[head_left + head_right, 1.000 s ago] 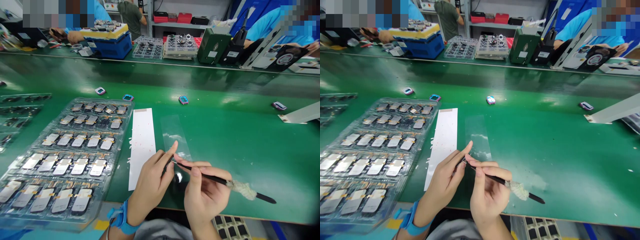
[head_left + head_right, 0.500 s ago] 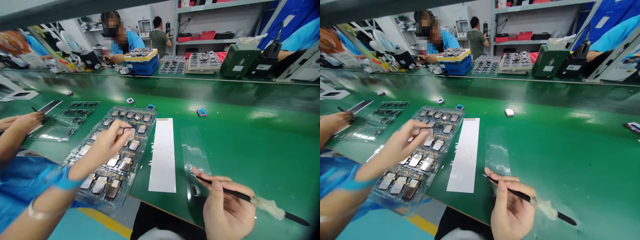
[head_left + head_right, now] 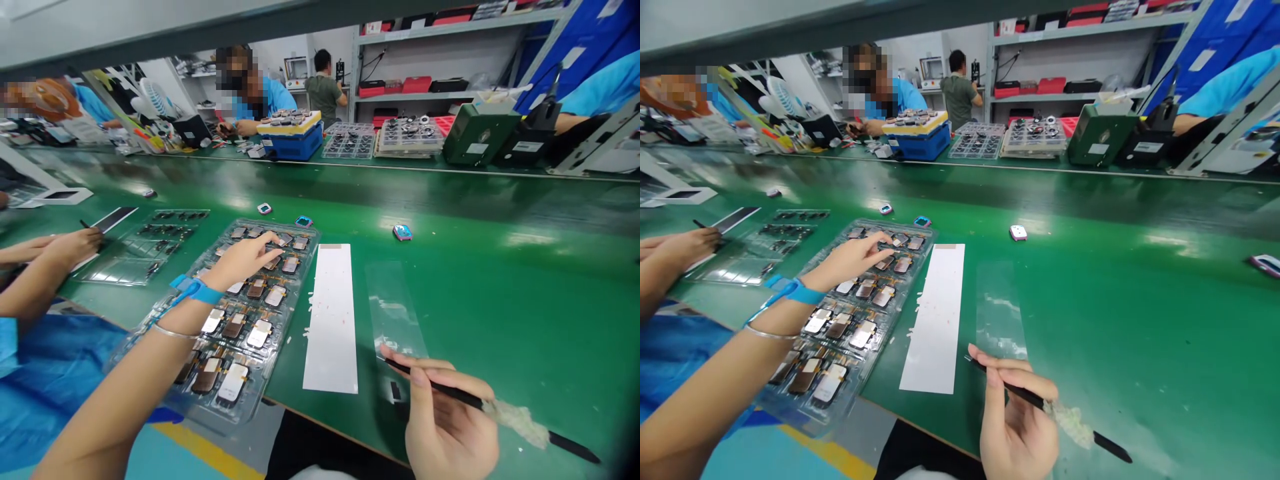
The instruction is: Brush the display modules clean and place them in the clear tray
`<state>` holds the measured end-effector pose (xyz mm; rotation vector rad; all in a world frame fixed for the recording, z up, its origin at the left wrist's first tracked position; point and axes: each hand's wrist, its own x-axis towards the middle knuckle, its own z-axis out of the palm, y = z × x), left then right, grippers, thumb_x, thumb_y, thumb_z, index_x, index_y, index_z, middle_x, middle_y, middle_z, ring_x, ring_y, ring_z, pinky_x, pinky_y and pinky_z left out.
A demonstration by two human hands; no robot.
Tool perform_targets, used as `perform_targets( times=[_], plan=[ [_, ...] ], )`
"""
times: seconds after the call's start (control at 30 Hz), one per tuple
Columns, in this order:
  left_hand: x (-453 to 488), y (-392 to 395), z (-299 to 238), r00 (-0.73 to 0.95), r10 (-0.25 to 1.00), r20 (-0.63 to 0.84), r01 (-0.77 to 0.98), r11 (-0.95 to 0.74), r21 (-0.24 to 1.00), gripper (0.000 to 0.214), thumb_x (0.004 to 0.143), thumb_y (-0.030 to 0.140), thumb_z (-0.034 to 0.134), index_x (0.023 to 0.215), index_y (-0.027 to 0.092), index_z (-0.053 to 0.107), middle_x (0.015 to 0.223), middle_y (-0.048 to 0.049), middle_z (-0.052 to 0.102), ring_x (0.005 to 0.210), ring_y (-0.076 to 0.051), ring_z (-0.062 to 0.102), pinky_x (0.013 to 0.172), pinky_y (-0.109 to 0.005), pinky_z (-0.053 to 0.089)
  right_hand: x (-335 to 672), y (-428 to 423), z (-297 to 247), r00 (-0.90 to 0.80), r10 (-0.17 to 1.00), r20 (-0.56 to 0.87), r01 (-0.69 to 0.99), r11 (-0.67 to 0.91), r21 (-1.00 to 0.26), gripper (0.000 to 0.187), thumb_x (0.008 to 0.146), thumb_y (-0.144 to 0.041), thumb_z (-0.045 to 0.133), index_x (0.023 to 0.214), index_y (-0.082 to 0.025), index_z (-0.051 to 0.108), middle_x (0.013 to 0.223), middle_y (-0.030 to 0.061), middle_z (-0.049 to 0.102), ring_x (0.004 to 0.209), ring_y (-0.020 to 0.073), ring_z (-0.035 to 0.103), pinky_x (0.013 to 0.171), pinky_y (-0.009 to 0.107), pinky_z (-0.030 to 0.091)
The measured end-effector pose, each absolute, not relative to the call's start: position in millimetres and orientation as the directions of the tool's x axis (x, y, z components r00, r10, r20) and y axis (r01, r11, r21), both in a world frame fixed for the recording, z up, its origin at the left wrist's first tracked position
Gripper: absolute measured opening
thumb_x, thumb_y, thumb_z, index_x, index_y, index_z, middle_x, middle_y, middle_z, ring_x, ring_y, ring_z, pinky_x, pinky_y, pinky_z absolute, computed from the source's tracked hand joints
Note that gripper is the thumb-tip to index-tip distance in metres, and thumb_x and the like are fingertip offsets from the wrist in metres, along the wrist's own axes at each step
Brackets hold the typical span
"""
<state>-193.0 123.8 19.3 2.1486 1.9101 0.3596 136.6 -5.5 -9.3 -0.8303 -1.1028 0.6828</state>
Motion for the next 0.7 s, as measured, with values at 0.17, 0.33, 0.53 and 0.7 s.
perform_targets(
  times=[0.17, 0.33, 0.53, 0.7],
  plan=[
    [-176.7, 131.8, 13.3, 0.302, 0.953, 0.017, 0.892, -0.289, 0.346, 0.035, 0.091, 0.050, 0.048, 0.101, 0.020, 0.065, 0.097, -0.0070, 0.056, 0.096, -0.024, 0.055, 0.086, -0.033, 0.044, 138.3, -6.0, -13.9, 0.301, 0.821, 0.485, -0.062, 0.524, -0.849, 0.020, 0.089, -0.002, 0.058, 0.093, -0.021, 0.056, 0.083, 0.0029, 0.072, 0.079, 0.0205, 0.077, 0.072, 0.036, 0.068],
    [-171.9, 140.9, 21.7, 0.366, 0.930, -0.018, 0.881, -0.340, 0.328, 0.027, 0.086, 0.047, 0.054, 0.088, 0.020, 0.059, 0.097, -0.0073, 0.059, 0.102, -0.028, 0.053, 0.092, -0.039, 0.043, 140.1, -5.9, -16.9, 0.304, 0.826, 0.474, -0.056, 0.513, -0.857, 0.018, 0.090, -0.004, 0.058, 0.093, -0.021, 0.055, 0.084, 0.0032, 0.072, 0.080, 0.0206, 0.077, 0.070, 0.034, 0.068],
    [-165.6, 124.5, 51.7, 0.355, 0.932, -0.074, 0.893, -0.315, 0.320, 0.029, 0.090, 0.041, 0.052, 0.106, 0.019, 0.057, 0.087, -0.0040, 0.065, 0.077, -0.021, 0.061, 0.070, -0.030, 0.046, 138.5, -6.2, -16.9, 0.334, 0.833, 0.440, -0.066, 0.486, -0.871, 0.014, 0.090, -0.010, 0.062, 0.092, -0.022, 0.055, 0.083, 0.0020, 0.074, 0.079, 0.0191, 0.077, 0.073, 0.033, 0.066],
    [-126.2, 57.6, 69.5, 0.377, 0.923, 0.072, 0.869, -0.380, 0.316, 0.025, 0.099, 0.034, 0.044, 0.112, 0.022, 0.062, 0.106, -0.0067, 0.069, 0.098, -0.023, 0.064, 0.083, -0.035, 0.048, 150.8, -3.8, -12.0, 0.406, 0.881, 0.241, -0.085, 0.299, -0.950, 0.008, 0.091, -0.022, 0.067, 0.094, -0.020, 0.059, 0.085, 0.0027, 0.076, 0.072, 0.0131, 0.075, 0.067, 0.022, 0.063]
  ],
)
